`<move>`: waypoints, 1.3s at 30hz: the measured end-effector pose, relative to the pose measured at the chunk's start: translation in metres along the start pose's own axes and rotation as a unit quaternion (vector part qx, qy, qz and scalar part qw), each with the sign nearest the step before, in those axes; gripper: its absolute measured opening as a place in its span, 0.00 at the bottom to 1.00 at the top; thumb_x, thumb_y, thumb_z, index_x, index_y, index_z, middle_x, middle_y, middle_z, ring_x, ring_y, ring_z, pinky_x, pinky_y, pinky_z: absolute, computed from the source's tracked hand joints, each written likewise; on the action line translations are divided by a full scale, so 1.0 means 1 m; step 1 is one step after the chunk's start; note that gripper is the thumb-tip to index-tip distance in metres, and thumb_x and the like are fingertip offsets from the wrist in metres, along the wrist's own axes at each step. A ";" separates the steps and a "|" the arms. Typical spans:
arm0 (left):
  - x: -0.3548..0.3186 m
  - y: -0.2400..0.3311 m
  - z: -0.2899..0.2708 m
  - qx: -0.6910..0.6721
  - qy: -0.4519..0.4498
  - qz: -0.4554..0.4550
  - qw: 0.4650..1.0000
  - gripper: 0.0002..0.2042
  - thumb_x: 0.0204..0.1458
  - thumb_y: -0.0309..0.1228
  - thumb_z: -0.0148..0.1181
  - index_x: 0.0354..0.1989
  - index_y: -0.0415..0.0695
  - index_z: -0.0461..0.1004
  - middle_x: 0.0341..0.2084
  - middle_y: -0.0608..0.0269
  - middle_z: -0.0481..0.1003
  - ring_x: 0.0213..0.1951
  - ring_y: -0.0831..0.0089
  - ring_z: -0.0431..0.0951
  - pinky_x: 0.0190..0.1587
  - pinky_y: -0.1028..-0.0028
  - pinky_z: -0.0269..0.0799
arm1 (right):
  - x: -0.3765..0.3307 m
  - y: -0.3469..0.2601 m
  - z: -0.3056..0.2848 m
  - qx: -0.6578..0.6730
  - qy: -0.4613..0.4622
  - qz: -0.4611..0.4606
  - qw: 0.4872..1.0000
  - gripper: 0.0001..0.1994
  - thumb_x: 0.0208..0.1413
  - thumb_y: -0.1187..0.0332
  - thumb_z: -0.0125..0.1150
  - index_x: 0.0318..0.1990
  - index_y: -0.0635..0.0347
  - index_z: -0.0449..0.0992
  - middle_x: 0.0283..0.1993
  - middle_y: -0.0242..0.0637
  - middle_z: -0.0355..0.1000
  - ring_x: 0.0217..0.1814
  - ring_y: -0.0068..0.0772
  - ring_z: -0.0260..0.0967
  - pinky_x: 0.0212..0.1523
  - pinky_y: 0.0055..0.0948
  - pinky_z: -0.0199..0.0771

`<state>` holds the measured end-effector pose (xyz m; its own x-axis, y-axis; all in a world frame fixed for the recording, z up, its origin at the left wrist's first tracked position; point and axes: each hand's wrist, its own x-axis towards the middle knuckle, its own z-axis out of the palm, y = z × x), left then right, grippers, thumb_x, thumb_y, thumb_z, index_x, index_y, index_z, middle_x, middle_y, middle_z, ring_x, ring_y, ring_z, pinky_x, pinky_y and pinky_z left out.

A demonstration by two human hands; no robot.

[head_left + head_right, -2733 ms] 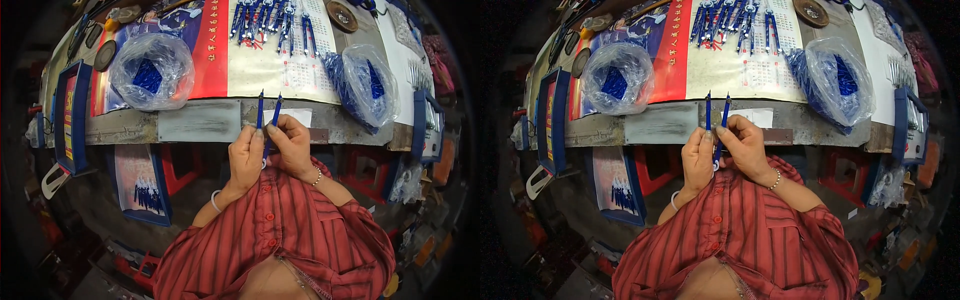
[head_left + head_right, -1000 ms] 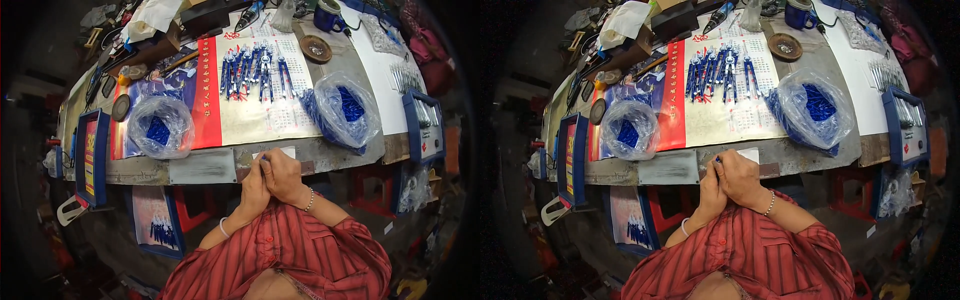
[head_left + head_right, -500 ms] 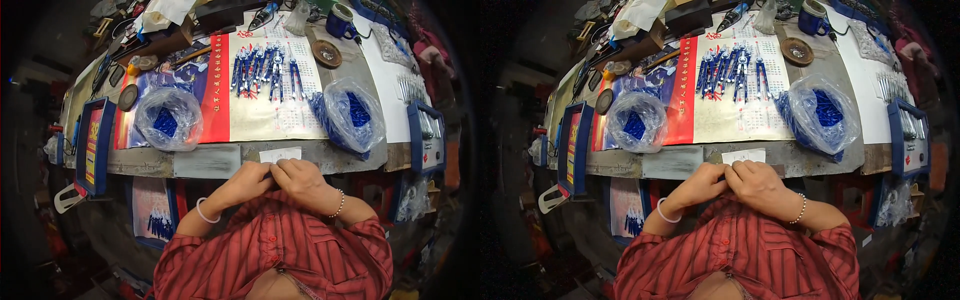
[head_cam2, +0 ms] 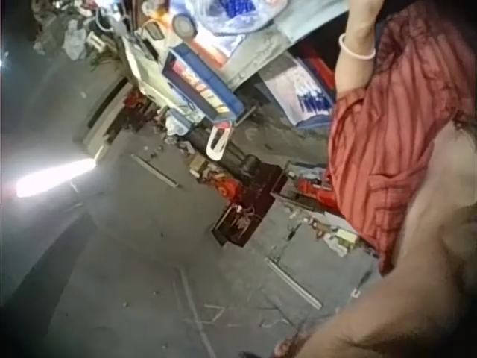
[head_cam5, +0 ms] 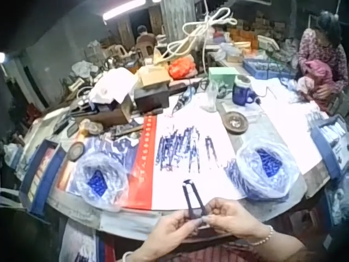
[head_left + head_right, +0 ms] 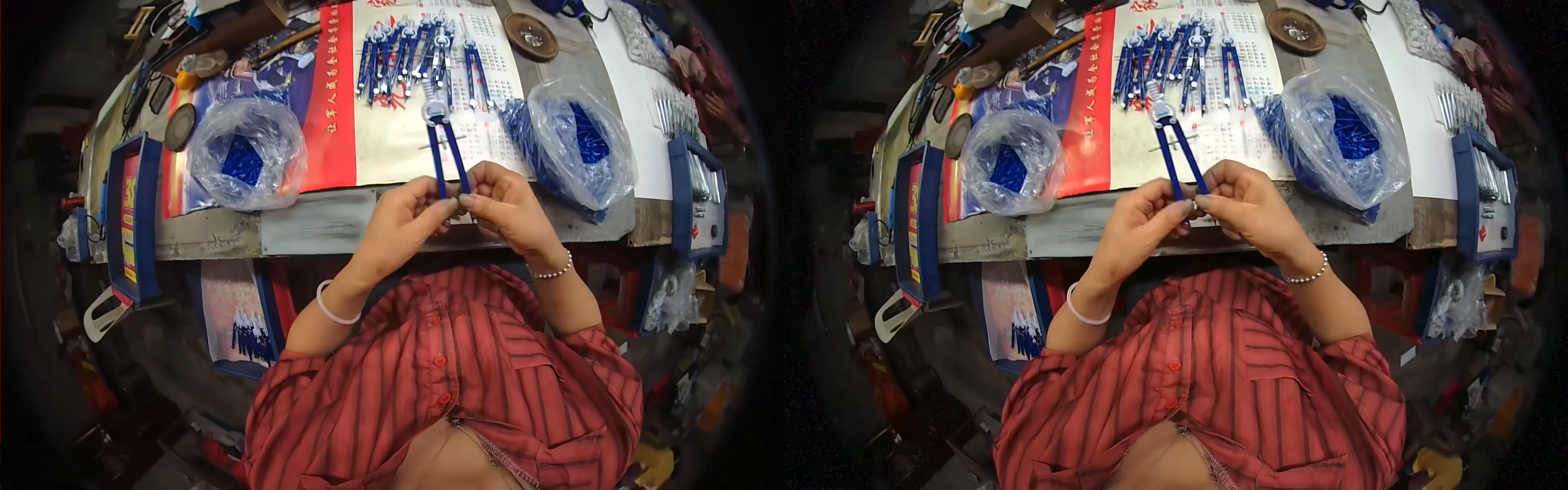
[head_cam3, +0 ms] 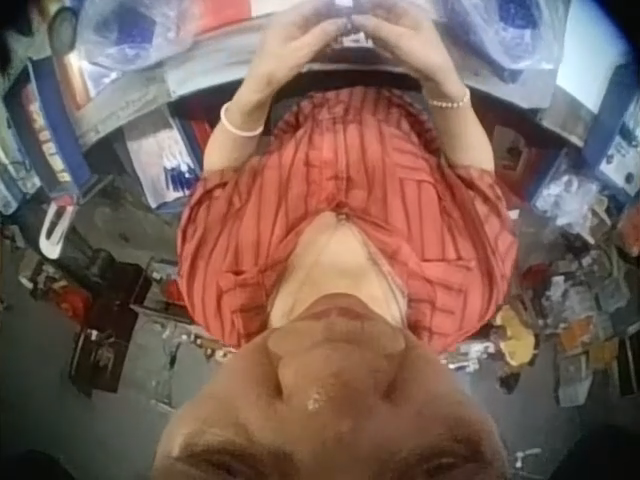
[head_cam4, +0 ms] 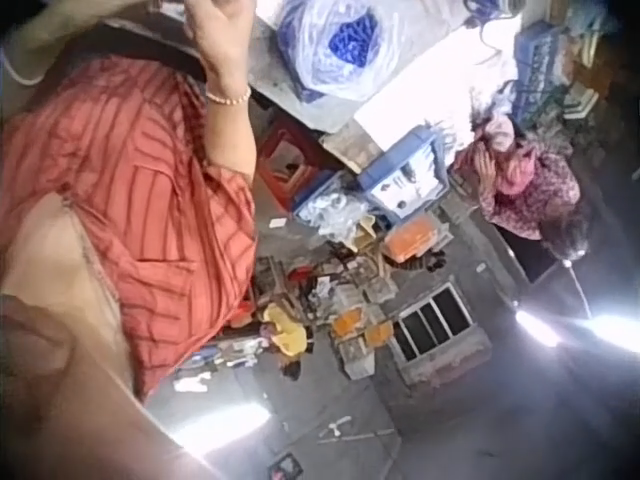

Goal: Assembling small blue plastic components by hand at a workbench.

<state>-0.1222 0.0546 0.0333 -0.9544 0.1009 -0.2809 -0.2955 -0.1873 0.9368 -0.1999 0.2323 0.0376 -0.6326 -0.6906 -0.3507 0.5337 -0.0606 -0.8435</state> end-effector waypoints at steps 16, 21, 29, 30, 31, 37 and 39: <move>0.029 -0.023 -0.029 0.083 -0.063 -0.068 0.992 0.07 0.56 0.29 0.53 0.37 0.37 0.72 0.24 0.69 0.73 0.22 0.86 0.68 0.26 0.84 0.65 | 0.066 0.009 -0.017 -0.157 0.034 -0.016 0.987 0.11 0.52 0.64 0.63 0.36 0.61 0.72 0.25 0.25 0.68 0.17 0.09 0.56 0.16 0.11 0.54; 0.034 -0.030 -0.031 0.071 -0.041 -0.067 0.994 0.07 0.54 0.28 0.55 0.34 0.36 0.73 0.21 0.66 0.73 0.20 0.83 0.70 0.24 0.81 0.66 | 0.072 0.006 -0.014 -0.170 0.033 -0.003 0.985 0.11 0.54 0.61 0.61 0.35 0.59 0.72 0.23 0.24 0.67 0.15 0.08 0.53 0.13 0.12 0.50; 0.036 -0.030 -0.031 0.087 -0.030 -0.073 0.993 0.06 0.54 0.28 0.56 0.32 0.36 0.72 0.21 0.65 0.73 0.19 0.83 0.69 0.23 0.80 0.66 | 0.077 0.013 -0.012 -0.185 0.059 -0.039 0.980 0.13 0.57 0.57 0.56 0.31 0.57 0.73 0.19 0.20 0.64 0.13 0.07 0.51 0.12 0.12 0.47; 0.036 -0.031 -0.031 0.086 -0.031 -0.074 0.993 0.06 0.54 0.28 0.56 0.32 0.36 0.72 0.21 0.65 0.73 0.19 0.83 0.69 0.23 0.80 0.66 | 0.077 0.013 -0.014 -0.205 0.057 -0.043 0.976 0.13 0.57 0.57 0.56 0.32 0.58 0.73 0.19 0.20 0.64 0.14 0.07 0.51 0.13 0.12 0.48; 0.035 -0.033 -0.030 0.078 -0.032 -0.072 0.994 0.06 0.54 0.28 0.56 0.32 0.36 0.72 0.21 0.66 0.73 0.19 0.83 0.69 0.23 0.80 0.66 | 0.076 0.013 -0.016 -0.225 0.054 -0.047 0.972 0.13 0.58 0.57 0.55 0.32 0.58 0.72 0.20 0.20 0.64 0.14 0.07 0.52 0.13 0.12 0.48; 0.025 -0.022 -0.026 0.055 -0.029 -0.055 0.997 0.07 0.54 0.28 0.55 0.32 0.36 0.71 0.20 0.67 0.72 0.19 0.84 0.68 0.22 0.82 0.65 | 0.060 -0.005 -0.007 -0.163 0.024 0.023 0.986 0.10 0.56 0.63 0.58 0.35 0.60 0.71 0.27 0.24 0.68 0.20 0.09 0.58 0.19 0.12 0.58; 0.018 -0.015 -0.022 0.028 -0.021 -0.047 0.998 0.07 0.54 0.28 0.55 0.32 0.35 0.71 0.20 0.68 0.71 0.19 0.85 0.68 0.22 0.82 0.65 | 0.047 0.000 0.001 -0.176 0.017 -0.013 0.984 0.09 0.56 0.64 0.57 0.36 0.61 0.70 0.28 0.25 0.68 0.21 0.10 0.60 0.20 0.12 0.60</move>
<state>-0.1355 0.0374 0.0093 -0.9194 0.1573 -0.3605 -0.3803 -0.1207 0.9170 -0.2288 0.1996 0.0211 -0.6646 -0.6674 -0.3361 0.2942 0.1797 -0.9387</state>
